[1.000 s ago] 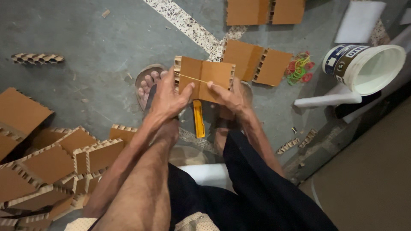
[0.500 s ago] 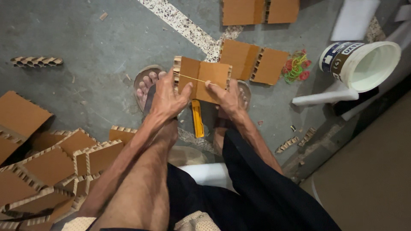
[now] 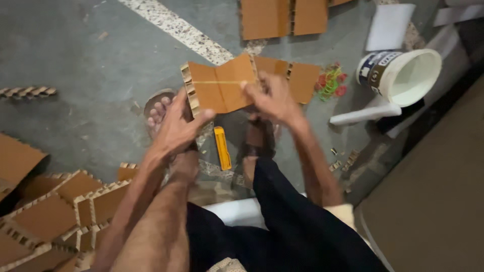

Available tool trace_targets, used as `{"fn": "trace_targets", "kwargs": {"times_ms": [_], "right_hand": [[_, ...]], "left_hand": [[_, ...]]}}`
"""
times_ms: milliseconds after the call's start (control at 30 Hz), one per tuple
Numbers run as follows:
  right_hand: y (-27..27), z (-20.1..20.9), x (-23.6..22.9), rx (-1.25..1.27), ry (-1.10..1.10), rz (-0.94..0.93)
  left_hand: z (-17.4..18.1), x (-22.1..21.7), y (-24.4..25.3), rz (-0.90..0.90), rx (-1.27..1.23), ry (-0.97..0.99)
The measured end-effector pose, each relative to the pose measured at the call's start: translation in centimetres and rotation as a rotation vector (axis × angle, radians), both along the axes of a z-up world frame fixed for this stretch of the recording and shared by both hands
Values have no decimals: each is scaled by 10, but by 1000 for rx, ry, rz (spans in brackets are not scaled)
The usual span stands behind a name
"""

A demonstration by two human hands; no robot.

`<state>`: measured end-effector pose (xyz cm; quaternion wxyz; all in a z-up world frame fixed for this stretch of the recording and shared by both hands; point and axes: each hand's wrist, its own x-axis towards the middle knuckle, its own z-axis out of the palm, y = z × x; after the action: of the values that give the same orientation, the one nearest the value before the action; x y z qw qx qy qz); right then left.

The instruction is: The person assembles small cardboard pieces into a box-like structure using rubber bands to hold them together. They then pick up a white cylindrical tool and apply a substance to the edges of the cardboard pieces.

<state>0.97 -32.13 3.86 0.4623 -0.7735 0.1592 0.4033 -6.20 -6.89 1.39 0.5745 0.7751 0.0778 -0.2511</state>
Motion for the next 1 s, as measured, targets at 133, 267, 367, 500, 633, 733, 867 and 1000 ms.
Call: {"fn": "trace_targets", "kwargs": {"times_ms": [133, 267, 367, 500, 633, 733, 867, 1000], "right_hand": [[-83, 12, 70, -247, 40, 454], [-140, 37, 64, 327, -671, -200], [-151, 36, 51, 511, -951, -303], [-134, -12, 7, -525, -744, 378], [-131, -45, -16, -536, -668, 463], [-131, -39, -12, -573, -557, 378], [-121, 1, 4, -577, -553, 379], [-95, 42, -1, -192, -663, 328]], "left_hand": [[-3, -2, 0, -28, -151, 199], [-4, -4, -10, 21, -170, 242], [-5, -4, -17, 54, -172, 213], [-7, -4, -28, -8, -98, 47], [-5, -5, -32, -86, -19, -26], [0, -1, -33, -99, 34, -81], [11, 14, -30, -119, 106, -263], [24, 40, -21, -302, 387, -668]]}}
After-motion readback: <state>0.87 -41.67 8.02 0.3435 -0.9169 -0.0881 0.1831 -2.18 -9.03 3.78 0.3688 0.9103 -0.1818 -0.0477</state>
